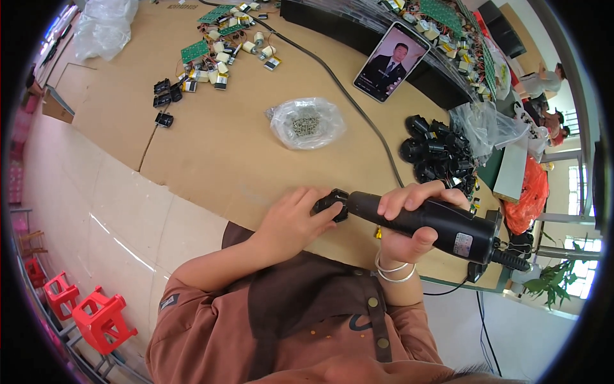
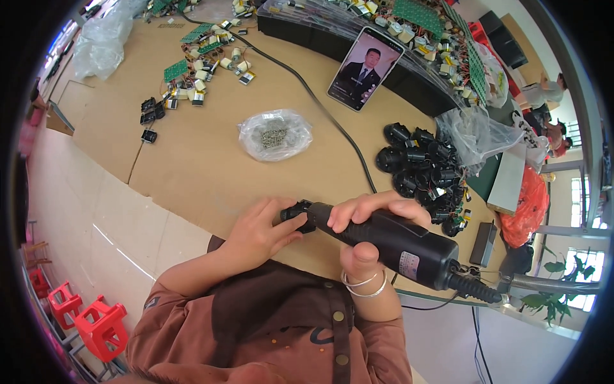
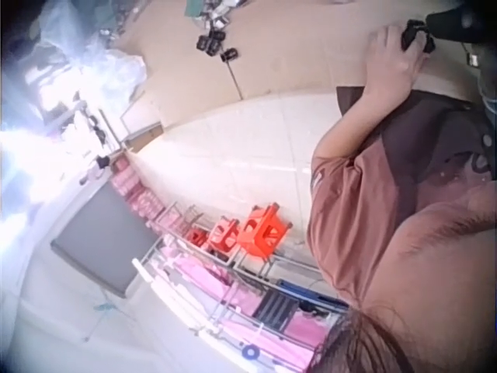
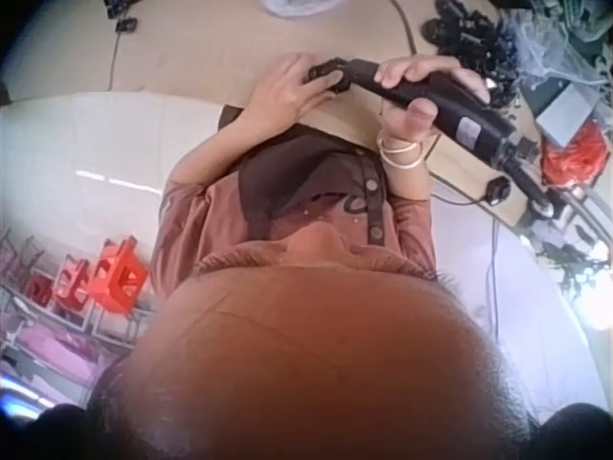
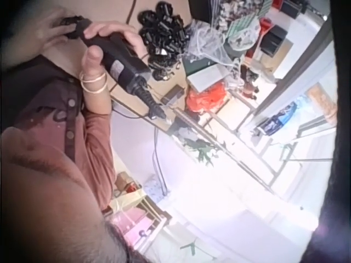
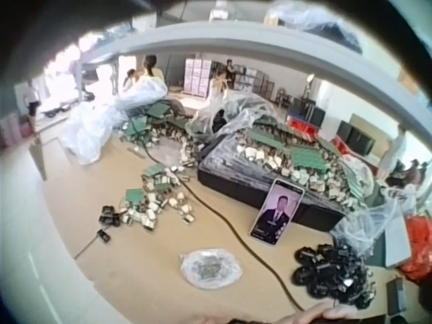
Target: The person assembles electronic circuit boards into plastic housings by securing them with screws using an electric screwdriver.
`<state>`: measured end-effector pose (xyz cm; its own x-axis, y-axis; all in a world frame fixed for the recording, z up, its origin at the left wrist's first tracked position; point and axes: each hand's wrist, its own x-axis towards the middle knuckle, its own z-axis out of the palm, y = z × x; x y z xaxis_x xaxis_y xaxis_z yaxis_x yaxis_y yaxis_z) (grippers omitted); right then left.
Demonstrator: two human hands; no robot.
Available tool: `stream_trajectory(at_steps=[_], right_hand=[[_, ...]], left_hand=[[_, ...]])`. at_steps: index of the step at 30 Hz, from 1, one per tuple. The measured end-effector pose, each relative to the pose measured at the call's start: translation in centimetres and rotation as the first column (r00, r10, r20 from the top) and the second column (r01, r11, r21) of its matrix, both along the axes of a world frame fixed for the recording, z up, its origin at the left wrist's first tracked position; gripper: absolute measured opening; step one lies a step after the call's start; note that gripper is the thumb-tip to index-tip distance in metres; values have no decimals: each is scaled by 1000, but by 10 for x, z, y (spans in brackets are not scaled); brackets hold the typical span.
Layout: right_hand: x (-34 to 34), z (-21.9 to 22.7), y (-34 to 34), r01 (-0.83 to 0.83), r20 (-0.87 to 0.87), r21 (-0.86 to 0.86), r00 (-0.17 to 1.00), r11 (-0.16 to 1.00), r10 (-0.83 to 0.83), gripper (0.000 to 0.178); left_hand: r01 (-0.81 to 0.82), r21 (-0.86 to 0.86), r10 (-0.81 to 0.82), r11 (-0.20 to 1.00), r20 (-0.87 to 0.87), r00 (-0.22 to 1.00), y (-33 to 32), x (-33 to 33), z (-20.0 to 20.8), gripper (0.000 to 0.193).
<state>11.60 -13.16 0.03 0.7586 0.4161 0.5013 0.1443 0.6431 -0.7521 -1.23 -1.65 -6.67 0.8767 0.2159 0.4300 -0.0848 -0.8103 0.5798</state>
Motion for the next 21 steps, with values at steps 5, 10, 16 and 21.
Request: stream_trajectory(at_steps=[5, 10, 16, 21], right_hand=[[-1, -3, 8, 89, 102, -114, 992, 990, -77, 59], [-2, 1, 9, 52, 86, -119, 995, 992, -41, 55], [1, -3, 6, -49, 86, -142, 994, 989, 62, 53], [0, 1, 6, -151, -67, -64, 987, 986, 147, 52]], left_hand=[[16, -16, -16, 1000, -2, 1000, 2, 1, 1, 36], [22, -52, -22, 998, 13, 1000, 3, 1, -1, 35], [31, -62, -33, 998, -41, 999, 1, -2, -3, 33], [29, -67, -31, 997, -25, 999, 2, -2, -3, 33]])
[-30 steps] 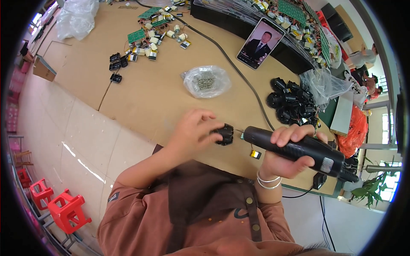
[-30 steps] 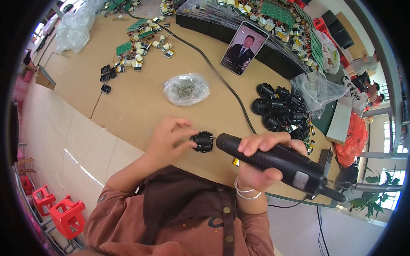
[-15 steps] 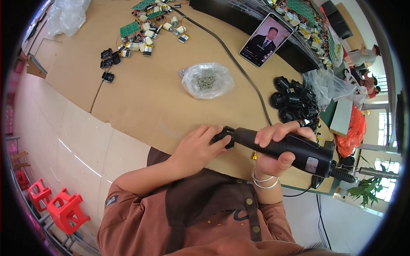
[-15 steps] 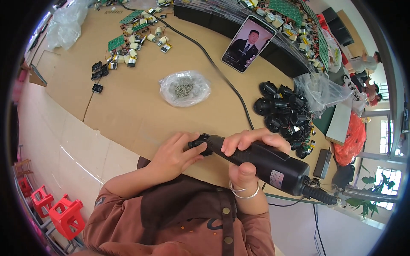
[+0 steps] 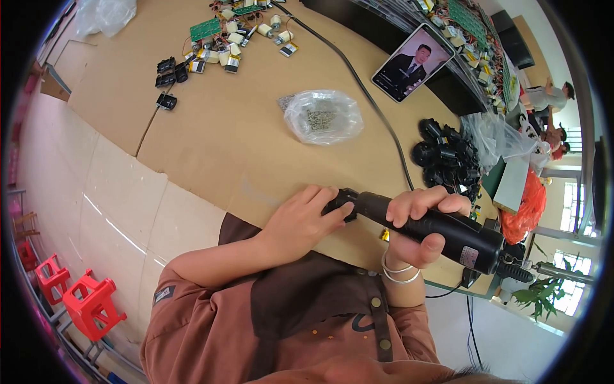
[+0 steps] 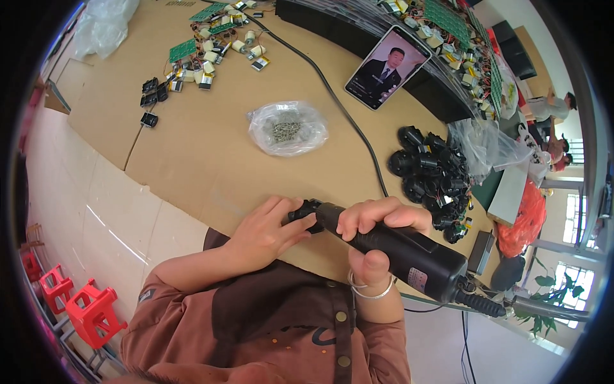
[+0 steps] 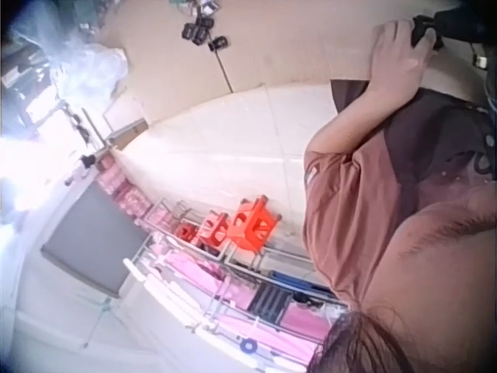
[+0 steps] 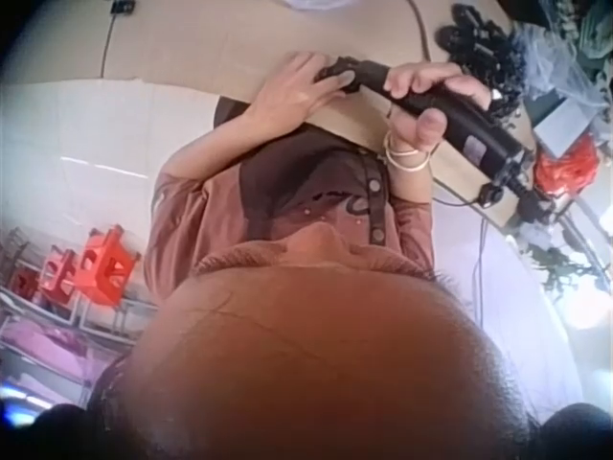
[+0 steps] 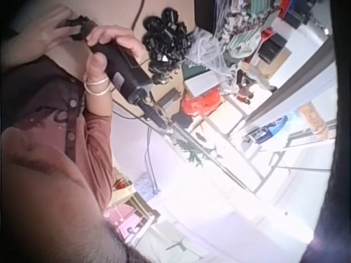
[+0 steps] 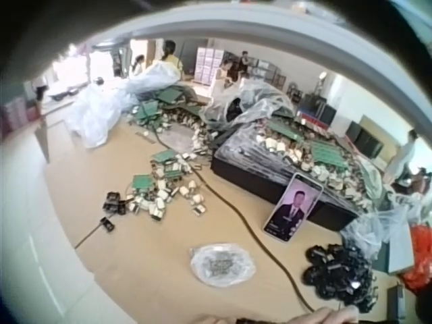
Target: The person assembles electronic circuit boards into plastic housings by securing them with screws using an electric screwdriver.
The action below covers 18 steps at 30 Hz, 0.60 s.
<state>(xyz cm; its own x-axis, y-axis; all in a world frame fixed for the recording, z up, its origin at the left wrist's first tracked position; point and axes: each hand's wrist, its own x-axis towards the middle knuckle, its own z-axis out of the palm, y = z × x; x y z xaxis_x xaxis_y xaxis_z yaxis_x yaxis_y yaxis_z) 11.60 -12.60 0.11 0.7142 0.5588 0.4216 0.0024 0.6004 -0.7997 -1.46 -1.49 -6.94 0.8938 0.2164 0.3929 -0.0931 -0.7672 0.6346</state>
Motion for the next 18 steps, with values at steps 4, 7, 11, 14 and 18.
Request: stream_trajectory(at_steps=[4, 7, 11, 14, 18], right_hand=[[2, -1, 2, 18, -16, -4, 1000, 1000, -18, 50], [4, -1, 4, -5, -6, -18, 1000, 1000, 5, 50], [7, -2, 7, -16, -55, -50, 998, 999, 14, 51], [3, 0, 10, -9, -58, -73, 998, 997, 4, 51], [1, -2, 12, 5, 19, -100, 1000, 995, -4, 47]], left_hand=[[0, 2, 0, 1000, 3, 1000, 0, 0, -1, 33], [3, 4, -3, 1000, 7, 1000, 0, 2, -2, 32], [-7, 23, 7, 1000, 7, 1000, 0, 2, -1, 33], [-19, -12, 20, 1000, 49, 999, -1, 3, -1, 33], [-23, 2, 23, 1000, 57, 998, -1, 2, -1, 34]])
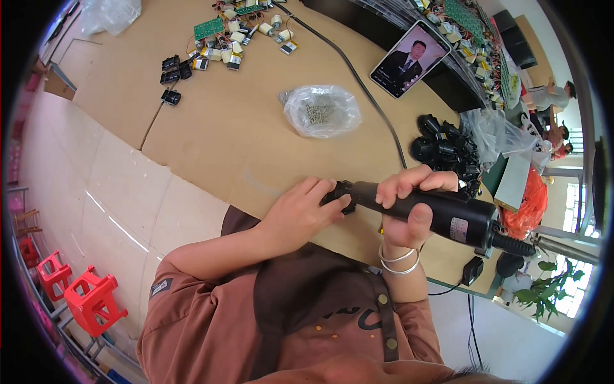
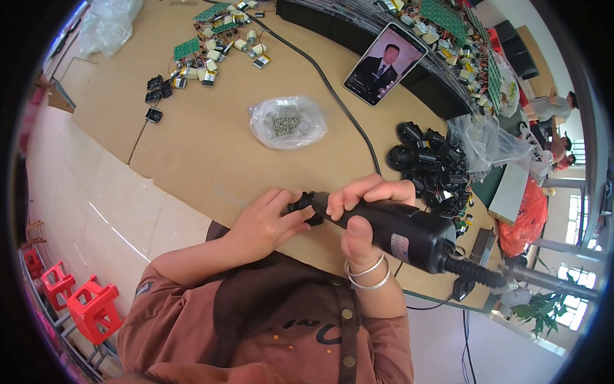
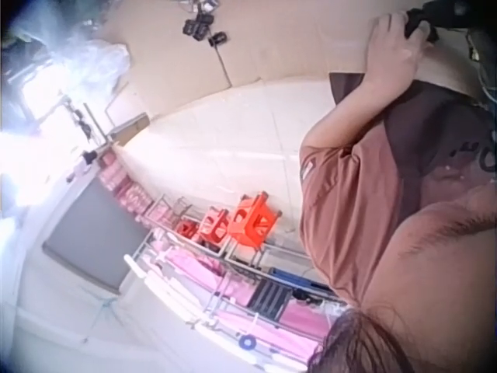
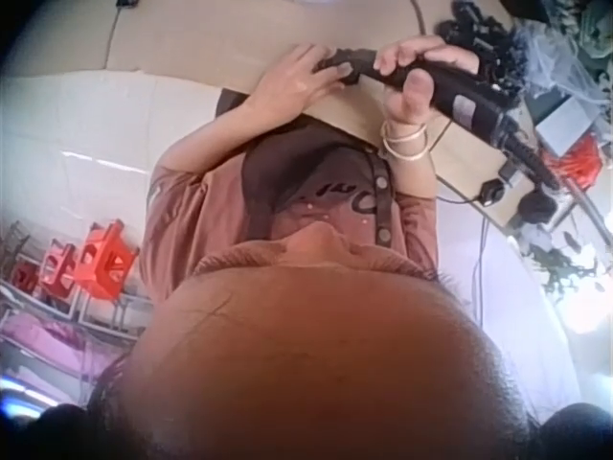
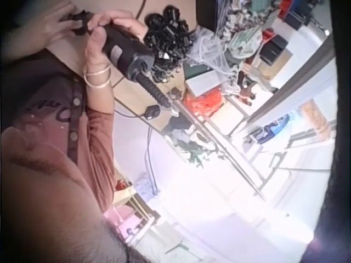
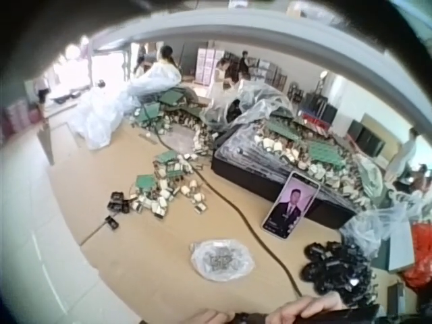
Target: The person assembles electronic circuit boards into plastic housings by securing them with screws using an electric screwdriver.
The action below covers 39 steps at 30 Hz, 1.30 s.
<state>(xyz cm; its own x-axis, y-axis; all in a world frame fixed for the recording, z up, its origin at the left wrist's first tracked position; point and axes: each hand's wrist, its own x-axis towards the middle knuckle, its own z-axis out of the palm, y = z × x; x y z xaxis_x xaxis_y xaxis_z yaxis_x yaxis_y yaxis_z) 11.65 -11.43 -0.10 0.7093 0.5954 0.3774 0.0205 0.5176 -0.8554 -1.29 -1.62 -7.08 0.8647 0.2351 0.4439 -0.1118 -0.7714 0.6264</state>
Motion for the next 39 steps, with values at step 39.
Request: stream_trajectory(at_steps=[39], right_hand=[[16, 18, -44, 206, -20, 460, 975, 864, -222, 45]], left_hand=[[20, -798, -161, 602, -97, 982, 9, 26, 28, 8]])
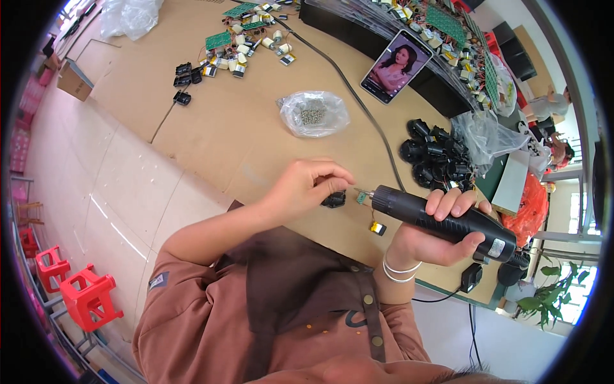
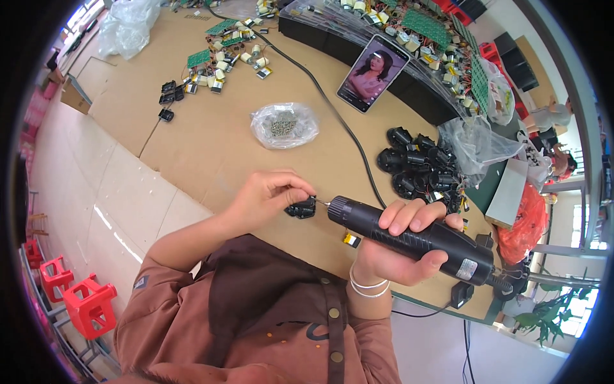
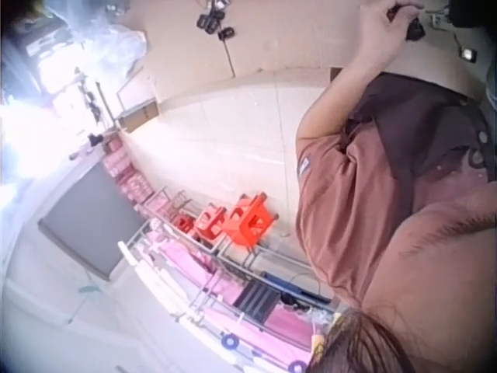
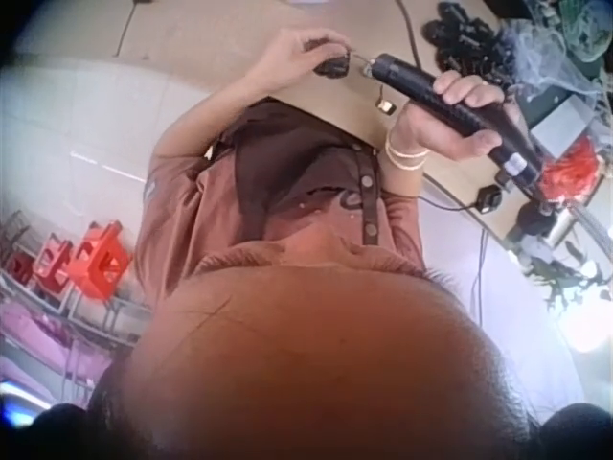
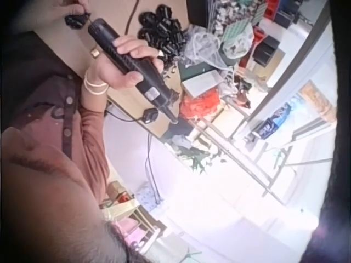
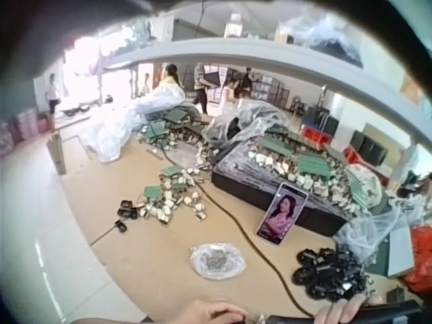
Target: The person assembles electronic circuit boards into plastic housings by securing them with screws using an electric screwdriver.
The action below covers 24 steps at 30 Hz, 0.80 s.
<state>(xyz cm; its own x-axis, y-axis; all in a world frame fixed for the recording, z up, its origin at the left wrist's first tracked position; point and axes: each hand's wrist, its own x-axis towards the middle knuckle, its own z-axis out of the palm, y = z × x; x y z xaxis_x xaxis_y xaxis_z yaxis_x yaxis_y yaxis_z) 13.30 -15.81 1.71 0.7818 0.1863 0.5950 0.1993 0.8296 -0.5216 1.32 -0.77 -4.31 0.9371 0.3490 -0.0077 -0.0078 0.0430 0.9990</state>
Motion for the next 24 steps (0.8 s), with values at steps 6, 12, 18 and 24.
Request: stream_trajectory(at_steps=[6, 12, 18, 24], right_hand=[[-9, 0, 4, -22, 30, -4, 999, 1000, 22, 50], [-10, 0, 3, -19, 18, 4, 1000, 1000, 18, 51], [-11, -1, 3, -3, 40, 7, 999, 1000, 3, 52], [-12, 0, 4, 10, 64, -1, 998, 1000, -10, 51]], left_hand=[[10, -357, -11, 934, 0, 1000, -12, -3, -9, 9], [57, -400, -66, 915, -10, 998, -9, -5, -6, 12], [39, -459, -63, 888, -37, 997, -14, -4, -7, 16], [42, -439, -51, 897, -9, 999, -14, -5, -8, 23]])
